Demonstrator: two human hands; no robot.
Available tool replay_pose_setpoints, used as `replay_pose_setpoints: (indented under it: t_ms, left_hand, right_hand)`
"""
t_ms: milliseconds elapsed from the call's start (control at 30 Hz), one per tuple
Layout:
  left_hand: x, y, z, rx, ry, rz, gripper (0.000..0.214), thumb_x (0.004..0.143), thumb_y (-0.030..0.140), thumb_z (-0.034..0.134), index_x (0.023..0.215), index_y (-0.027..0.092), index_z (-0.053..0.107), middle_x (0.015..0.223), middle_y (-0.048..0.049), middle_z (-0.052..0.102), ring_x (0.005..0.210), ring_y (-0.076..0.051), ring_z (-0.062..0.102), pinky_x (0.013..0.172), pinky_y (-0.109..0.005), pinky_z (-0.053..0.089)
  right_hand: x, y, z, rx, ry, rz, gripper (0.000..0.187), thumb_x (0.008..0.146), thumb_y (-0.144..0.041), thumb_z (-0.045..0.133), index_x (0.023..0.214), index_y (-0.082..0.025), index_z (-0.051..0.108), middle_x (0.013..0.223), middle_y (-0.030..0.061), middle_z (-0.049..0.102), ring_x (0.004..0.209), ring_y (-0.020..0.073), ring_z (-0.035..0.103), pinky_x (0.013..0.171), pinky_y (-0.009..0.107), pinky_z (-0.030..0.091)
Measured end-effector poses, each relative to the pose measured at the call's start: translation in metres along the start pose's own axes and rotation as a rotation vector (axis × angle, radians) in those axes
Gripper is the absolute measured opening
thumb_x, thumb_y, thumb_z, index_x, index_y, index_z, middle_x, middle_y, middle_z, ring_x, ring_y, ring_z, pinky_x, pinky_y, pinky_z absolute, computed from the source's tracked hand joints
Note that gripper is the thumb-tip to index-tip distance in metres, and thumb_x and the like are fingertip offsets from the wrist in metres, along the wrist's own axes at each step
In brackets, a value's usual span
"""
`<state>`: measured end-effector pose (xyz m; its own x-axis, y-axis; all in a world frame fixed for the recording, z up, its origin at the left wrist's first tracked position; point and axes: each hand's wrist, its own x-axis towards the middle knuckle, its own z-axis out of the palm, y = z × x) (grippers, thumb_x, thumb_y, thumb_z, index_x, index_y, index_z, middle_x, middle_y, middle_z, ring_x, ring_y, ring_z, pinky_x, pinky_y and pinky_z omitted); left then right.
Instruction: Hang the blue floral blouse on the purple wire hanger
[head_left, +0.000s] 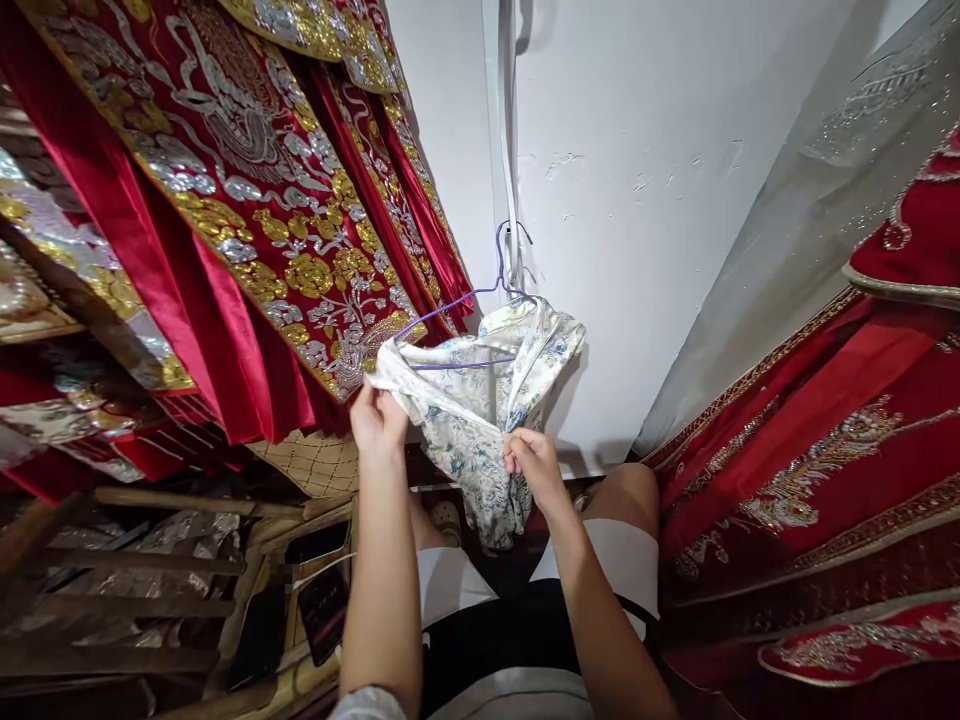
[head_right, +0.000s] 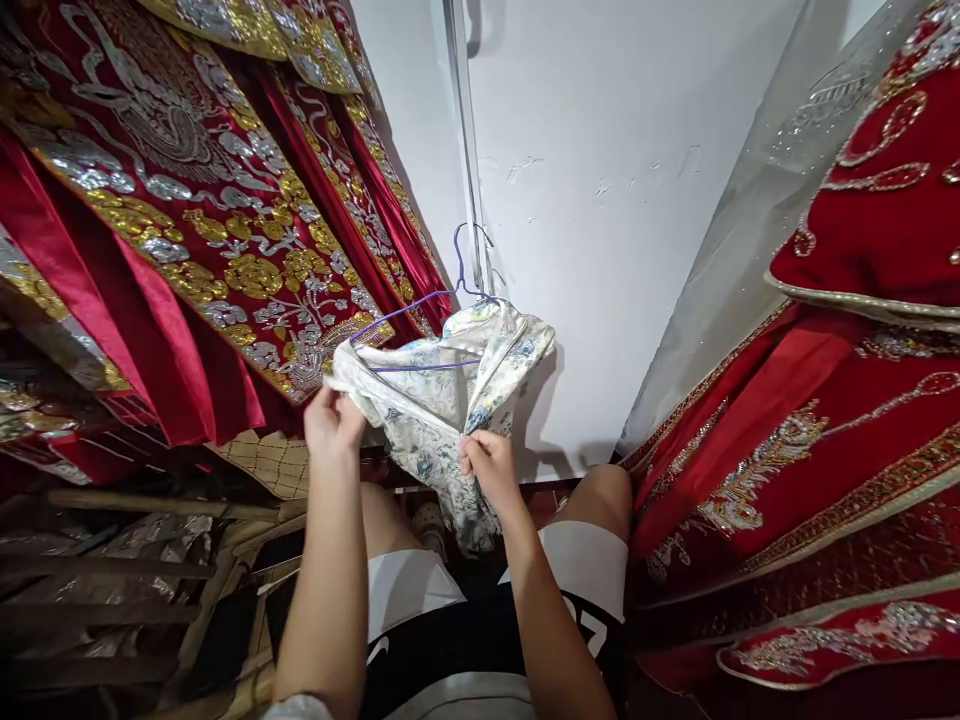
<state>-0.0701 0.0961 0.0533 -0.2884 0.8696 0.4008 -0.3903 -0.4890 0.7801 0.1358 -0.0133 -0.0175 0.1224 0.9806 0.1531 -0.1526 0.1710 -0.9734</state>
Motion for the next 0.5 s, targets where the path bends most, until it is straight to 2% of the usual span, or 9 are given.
replay_pose_setpoints:
  t_ms: [100, 167, 233, 300, 367, 433, 500]
  left_hand:
    - [-0.045, -0.039, -0.007, -0.129, 0.096, -0.225, 0.028, 0.100, 0.027, 0.043, 0.107, 0.015, 0.067, 0.097, -0.0109, 0.075, 0.101, -0.020, 0.069, 0.094, -0.034, 0.054]
    - [-0.073, -0.062, -0.007, -0.371, 0.253, -0.430, 0.024, 0.095, 0.027, 0.050, 0.106, 0.016, 0.069, 0.099, -0.0102, 0.076, 0.104, -0.021, 0.070, 0.097, -0.033, 0.053]
    - [-0.092, -0.076, -0.005, -0.434, 0.306, -0.503, 0.019, 0.092, 0.026, 0.055, 0.095, 0.016, 0.070, 0.091, -0.0092, 0.076, 0.096, -0.022, 0.071, 0.093, -0.033, 0.054]
    - [-0.101, -0.078, -0.003, -0.447, 0.326, -0.509, 0.014, 0.088, 0.027, 0.062, 0.081, 0.016, 0.066, 0.078, -0.0050, 0.072, 0.080, -0.019, 0.070, 0.083, -0.030, 0.055]
    - [-0.105, -0.070, 0.002, -0.472, 0.303, -0.498, 0.018, 0.084, 0.030, 0.069, 0.074, 0.017, 0.061, 0.071, 0.0000, 0.067, 0.068, -0.015, 0.066, 0.074, -0.027, 0.054]
    - [-0.109, -0.058, 0.010, -0.480, 0.214, -0.492, 0.024, 0.079, 0.035, 0.075, 0.073, 0.019, 0.058, 0.072, 0.0019, 0.064, 0.066, -0.015, 0.064, 0.071, -0.027, 0.053]
    - [-0.116, -0.046, 0.023, -0.451, 0.081, -0.483, 0.029, 0.076, 0.039, 0.078, 0.073, 0.020, 0.056, 0.073, 0.0020, 0.062, 0.068, -0.016, 0.062, 0.070, -0.027, 0.051]
  right_hand:
    - [-0.004, 0.002, -0.004, 0.089, 0.045, 0.043, 0.027, 0.076, -0.039, 0.060, 0.056, -0.021, 0.054, 0.045, -0.0035, 0.049, 0.045, 0.0113, 0.040, 0.048, 0.026, 0.029]
    - [-0.005, 0.001, -0.015, 0.134, 0.083, 0.070, 0.028, 0.073, -0.040, 0.063, 0.055, -0.022, 0.052, 0.046, -0.0038, 0.048, 0.044, 0.0105, 0.039, 0.047, 0.026, 0.027]
    - [-0.007, -0.001, -0.027, 0.147, 0.068, 0.111, 0.029, 0.072, -0.041, 0.064, 0.054, -0.022, 0.051, 0.047, -0.0040, 0.047, 0.043, 0.0096, 0.038, 0.046, 0.025, 0.025]
    - [-0.009, -0.002, -0.036, 0.110, -0.045, 0.181, 0.029, 0.073, -0.041, 0.064, 0.054, -0.021, 0.053, 0.046, -0.0039, 0.047, 0.043, 0.0093, 0.038, 0.046, 0.025, 0.025]
    - [-0.012, -0.004, -0.040, 0.035, -0.214, 0.269, 0.030, 0.075, -0.041, 0.065, 0.057, -0.020, 0.056, 0.046, -0.0032, 0.049, 0.044, 0.0095, 0.040, 0.047, 0.024, 0.026]
    - [-0.015, -0.004, -0.041, -0.041, -0.351, 0.345, 0.032, 0.078, -0.045, 0.067, 0.060, -0.019, 0.059, 0.047, -0.0018, 0.053, 0.046, 0.0100, 0.043, 0.048, 0.024, 0.027]
    - [-0.015, -0.001, -0.042, -0.088, -0.396, 0.379, 0.038, 0.078, -0.052, 0.069, 0.063, -0.018, 0.062, 0.050, -0.0003, 0.057, 0.048, 0.0104, 0.045, 0.050, 0.023, 0.030]
